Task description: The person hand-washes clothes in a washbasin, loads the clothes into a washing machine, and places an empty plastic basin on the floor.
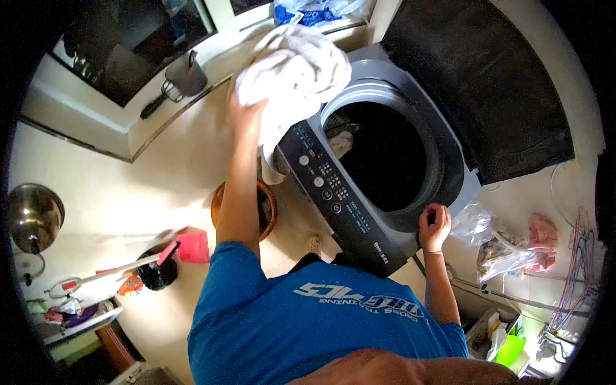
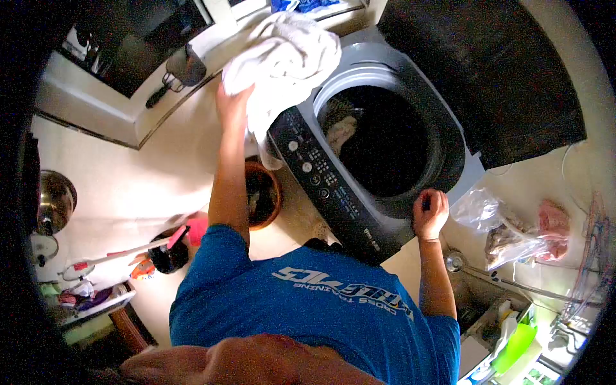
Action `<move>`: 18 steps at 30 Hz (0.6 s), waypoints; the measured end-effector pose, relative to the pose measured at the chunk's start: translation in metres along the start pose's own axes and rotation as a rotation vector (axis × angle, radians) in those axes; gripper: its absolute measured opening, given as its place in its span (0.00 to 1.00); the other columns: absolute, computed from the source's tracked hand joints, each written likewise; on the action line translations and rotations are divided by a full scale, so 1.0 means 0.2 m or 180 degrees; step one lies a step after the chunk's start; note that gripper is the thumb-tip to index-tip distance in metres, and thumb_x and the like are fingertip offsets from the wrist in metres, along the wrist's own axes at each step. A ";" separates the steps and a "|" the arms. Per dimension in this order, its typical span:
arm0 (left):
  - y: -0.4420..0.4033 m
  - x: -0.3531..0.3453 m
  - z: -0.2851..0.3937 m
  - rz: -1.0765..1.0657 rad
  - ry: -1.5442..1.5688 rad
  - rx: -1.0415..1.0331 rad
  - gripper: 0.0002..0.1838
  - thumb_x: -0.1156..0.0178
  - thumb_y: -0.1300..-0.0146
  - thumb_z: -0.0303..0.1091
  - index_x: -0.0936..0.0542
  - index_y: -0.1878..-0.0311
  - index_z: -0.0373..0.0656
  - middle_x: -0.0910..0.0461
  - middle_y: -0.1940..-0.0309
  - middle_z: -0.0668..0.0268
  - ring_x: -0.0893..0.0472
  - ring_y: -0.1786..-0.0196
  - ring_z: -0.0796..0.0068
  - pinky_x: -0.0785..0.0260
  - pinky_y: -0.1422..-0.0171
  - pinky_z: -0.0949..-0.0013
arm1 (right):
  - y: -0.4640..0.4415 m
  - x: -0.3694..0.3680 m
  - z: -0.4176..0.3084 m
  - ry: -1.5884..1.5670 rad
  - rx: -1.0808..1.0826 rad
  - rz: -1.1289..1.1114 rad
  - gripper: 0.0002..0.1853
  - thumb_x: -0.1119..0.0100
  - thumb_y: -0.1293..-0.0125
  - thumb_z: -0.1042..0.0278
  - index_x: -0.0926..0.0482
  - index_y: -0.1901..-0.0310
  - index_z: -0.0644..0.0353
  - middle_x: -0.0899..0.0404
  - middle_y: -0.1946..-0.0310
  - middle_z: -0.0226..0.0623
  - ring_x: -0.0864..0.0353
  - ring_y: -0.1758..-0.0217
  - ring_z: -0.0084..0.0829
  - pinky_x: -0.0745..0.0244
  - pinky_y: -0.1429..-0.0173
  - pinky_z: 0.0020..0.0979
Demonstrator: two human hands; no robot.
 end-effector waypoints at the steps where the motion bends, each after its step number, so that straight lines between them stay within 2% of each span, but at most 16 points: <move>1: 0.06 -0.14 0.19 -0.0248 0.0174 -0.0216 0.23 0.38 0.57 0.17 0.26 0.53 0.33 0.22 0.59 0.56 0.19 0.60 0.67 0.25 0.54 0.68 | -0.01 0.00 -0.01 0.0006 0.0058 -0.0030 0.04 0.45 0.51 0.75 0.29 0.72 0.59 0.29 0.75 0.39 0.29 0.70 0.43 0.33 0.64 0.38; 2: 0.08 -0.25 0.28 -0.0670 0.0189 -0.0246 0.20 0.39 0.57 0.17 0.25 0.56 0.33 0.20 0.64 0.59 0.19 0.63 0.69 0.24 0.57 0.69 | -0.01 0.00 -0.02 -0.0061 0.0019 0.0024 0.04 0.46 0.50 0.75 0.29 0.72 0.60 0.28 0.75 0.39 0.29 0.69 0.43 0.33 0.64 0.38; 3: 0.15 -0.37 0.38 -0.1006 -0.0651 -0.0637 0.16 0.39 0.57 0.19 0.23 0.59 0.35 0.19 0.68 0.63 0.19 0.66 0.72 0.24 0.61 0.71 | -0.01 -0.01 -0.02 -0.0074 0.0079 -0.0071 0.04 0.46 0.50 0.75 0.29 0.72 0.60 0.28 0.75 0.39 0.29 0.69 0.43 0.33 0.64 0.38; 4: 0.19 -0.48 0.25 -0.1509 -0.0218 -0.1025 0.13 0.37 0.57 0.24 0.21 0.64 0.38 0.19 0.69 0.65 0.20 0.67 0.75 0.25 0.63 0.70 | -0.01 -0.01 -0.02 -0.0027 0.0111 -0.0019 0.04 0.46 0.50 0.75 0.29 0.71 0.60 0.28 0.75 0.40 0.29 0.69 0.43 0.33 0.63 0.38; 5: 0.34 -0.61 0.36 -0.2162 -0.0740 -0.1389 0.14 0.34 0.59 0.30 0.22 0.66 0.38 0.19 0.70 0.65 0.21 0.69 0.75 0.27 0.64 0.69 | -0.01 -0.01 -0.02 0.0014 0.0153 0.0046 0.04 0.46 0.50 0.74 0.29 0.71 0.60 0.28 0.75 0.40 0.29 0.69 0.43 0.34 0.63 0.38; 7: 0.57 -0.77 0.39 -0.2787 -0.0717 -0.1116 0.23 0.31 0.59 0.36 0.25 0.59 0.37 0.23 0.71 0.61 0.23 0.66 0.67 0.30 0.58 0.66 | 0.01 -0.02 -0.01 0.0053 0.0176 -0.0092 0.04 0.46 0.49 0.74 0.29 0.71 0.61 0.28 0.74 0.40 0.29 0.69 0.43 0.34 0.63 0.38; 8: 0.64 -0.77 0.39 -0.3667 -0.1049 -0.1229 0.28 0.29 0.59 0.39 0.28 0.55 0.37 0.25 0.67 0.58 0.24 0.61 0.63 0.32 0.53 0.64 | 0.01 -0.03 0.00 0.0123 0.0180 -0.0078 0.04 0.46 0.49 0.74 0.29 0.71 0.61 0.29 0.74 0.40 0.29 0.69 0.42 0.34 0.63 0.38; 9: 0.70 -0.76 0.37 -0.4229 -0.1183 -0.1529 0.28 0.30 0.57 0.39 0.29 0.53 0.37 0.25 0.61 0.57 0.25 0.56 0.63 0.33 0.49 0.64 | 0.01 -0.03 0.01 0.0190 0.0179 -0.0047 0.04 0.46 0.49 0.74 0.29 0.71 0.61 0.29 0.74 0.40 0.29 0.69 0.42 0.34 0.63 0.38; 11: 0.65 -0.68 0.35 -0.3643 0.0027 -0.1330 0.23 0.33 0.52 0.34 0.28 0.53 0.37 0.25 0.57 0.60 0.26 0.51 0.66 0.33 0.46 0.66 | 0.01 -0.03 0.01 0.0094 0.0084 -0.0159 0.04 0.46 0.49 0.73 0.28 0.70 0.61 0.28 0.73 0.39 0.29 0.68 0.40 0.33 0.62 0.37; 13: 0.45 -0.48 0.31 -0.2166 0.0583 -0.0427 0.19 0.35 0.49 0.31 0.27 0.53 0.39 0.24 0.55 0.64 0.25 0.52 0.72 0.31 0.48 0.69 | 0.02 -0.04 0.03 0.0108 0.0052 -0.0035 0.04 0.46 0.48 0.73 0.28 0.70 0.61 0.28 0.73 0.38 0.28 0.69 0.38 0.32 0.62 0.36; 14: 0.29 -0.34 0.21 -0.1575 0.0116 -0.1073 0.16 0.36 0.47 0.30 0.25 0.55 0.40 0.24 0.56 0.66 0.24 0.55 0.77 0.28 0.52 0.72 | 0.01 -0.04 0.01 0.0138 0.0067 0.0016 0.03 0.47 0.49 0.74 0.27 0.71 0.61 0.27 0.73 0.37 0.28 0.69 0.38 0.31 0.63 0.35; 15: 0.18 -0.19 0.12 -0.0350 -0.0568 -0.0720 0.22 0.35 0.48 0.30 0.28 0.49 0.41 0.26 0.53 0.64 0.23 0.58 0.76 0.26 0.55 0.73 | 0.01 -0.04 0.01 0.0128 0.0118 -0.0035 0.03 0.47 0.49 0.74 0.27 0.71 0.61 0.27 0.73 0.37 0.28 0.69 0.38 0.31 0.63 0.35; 17: -0.04 0.10 -0.16 0.0539 -0.0884 -0.0468 0.36 0.34 0.48 0.45 0.36 0.39 0.42 0.32 0.44 0.57 0.26 0.48 0.64 0.30 0.46 0.62 | 0.02 -0.05 0.03 0.0255 -0.0072 -0.0048 0.03 0.47 0.49 0.75 0.27 0.71 0.61 0.27 0.73 0.37 0.28 0.70 0.38 0.31 0.65 0.35; 18: -0.03 0.15 -0.26 0.0729 -0.1696 0.0160 0.40 0.34 0.52 0.51 0.37 0.38 0.42 0.33 0.43 0.53 0.29 0.45 0.60 0.33 0.43 0.60 | 0.03 -0.06 0.09 0.0248 -0.0002 -0.0041 0.03 0.46 0.49 0.75 0.27 0.71 0.61 0.26 0.73 0.38 0.27 0.69 0.38 0.31 0.65 0.35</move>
Point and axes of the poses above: each hand's wrist, its own y-axis away from the middle knuckle, its own x-axis out of the back of the hand, z = x × y, the point moved 3 cm from there along -y, towards the middle knuckle
